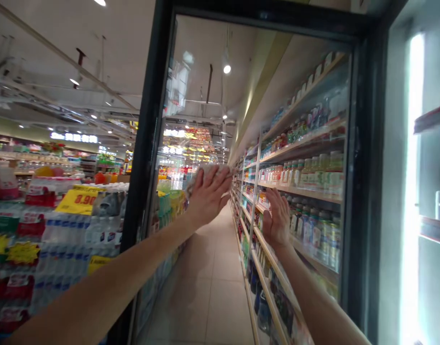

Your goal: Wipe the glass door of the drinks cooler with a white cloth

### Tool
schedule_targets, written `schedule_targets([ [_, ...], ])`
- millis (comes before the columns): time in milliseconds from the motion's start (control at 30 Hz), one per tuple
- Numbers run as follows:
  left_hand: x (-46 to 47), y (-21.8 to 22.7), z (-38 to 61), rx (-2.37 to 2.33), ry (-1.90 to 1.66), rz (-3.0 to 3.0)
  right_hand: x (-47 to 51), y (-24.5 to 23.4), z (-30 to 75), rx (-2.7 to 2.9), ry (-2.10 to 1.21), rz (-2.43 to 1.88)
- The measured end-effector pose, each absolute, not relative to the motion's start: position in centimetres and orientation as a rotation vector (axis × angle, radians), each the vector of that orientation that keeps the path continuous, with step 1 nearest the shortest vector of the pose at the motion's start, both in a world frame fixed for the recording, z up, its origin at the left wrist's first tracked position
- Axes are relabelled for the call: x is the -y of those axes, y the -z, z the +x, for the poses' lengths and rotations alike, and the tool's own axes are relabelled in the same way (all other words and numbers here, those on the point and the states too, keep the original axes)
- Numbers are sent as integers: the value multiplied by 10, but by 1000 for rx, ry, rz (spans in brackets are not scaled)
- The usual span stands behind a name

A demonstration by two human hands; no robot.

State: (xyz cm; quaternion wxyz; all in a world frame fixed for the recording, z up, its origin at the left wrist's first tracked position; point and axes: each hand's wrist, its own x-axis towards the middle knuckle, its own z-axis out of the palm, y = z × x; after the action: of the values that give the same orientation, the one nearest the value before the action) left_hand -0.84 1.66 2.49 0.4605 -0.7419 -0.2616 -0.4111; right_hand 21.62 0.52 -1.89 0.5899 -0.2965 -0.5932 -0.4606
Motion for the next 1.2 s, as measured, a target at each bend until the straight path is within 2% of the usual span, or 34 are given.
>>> schedule_targets([
  [167, -16, -20, -6, 207, 614, -1951, -3, 18, 216, 1380, 1073, -700],
  [300, -16, -51, -9, 601, 975, -1850, -3, 17, 216, 1371, 1063, -714],
  [367, -14, -52, -4, 648, 1037, -1832, -4, 18, 216, 1370, 1070, -715],
  [533, -15, -28, 1, 172, 611, -1991, -4, 18, 216, 1376, 1082, -695],
  [600, -18, -38, -7, 278, 710, -1968, -3, 17, 216, 1380, 1081, -687],
  [700, -20, -61, -18, 680, 1080, -1815, -1, 16, 214, 1372, 1068, -688],
  [767, -19, -58, -17, 775, 1162, -1769, -1, 15, 213, 1364, 1064, -694],
  [900, -17, -27, -5, 306, 703, -1994, -1, 15, 213, 1370, 1063, -707],
  [967, -19, -29, -4, 198, 605, -2021, -1, 16, 214, 1374, 1058, -713],
  [1133, -20, -62, -8, 737, 1163, -1787, -2, 15, 214, 1370, 1058, -705],
  [1200, -17, -53, -3, 690, 1101, -1827, -2, 15, 215, 1372, 1068, -686],
])
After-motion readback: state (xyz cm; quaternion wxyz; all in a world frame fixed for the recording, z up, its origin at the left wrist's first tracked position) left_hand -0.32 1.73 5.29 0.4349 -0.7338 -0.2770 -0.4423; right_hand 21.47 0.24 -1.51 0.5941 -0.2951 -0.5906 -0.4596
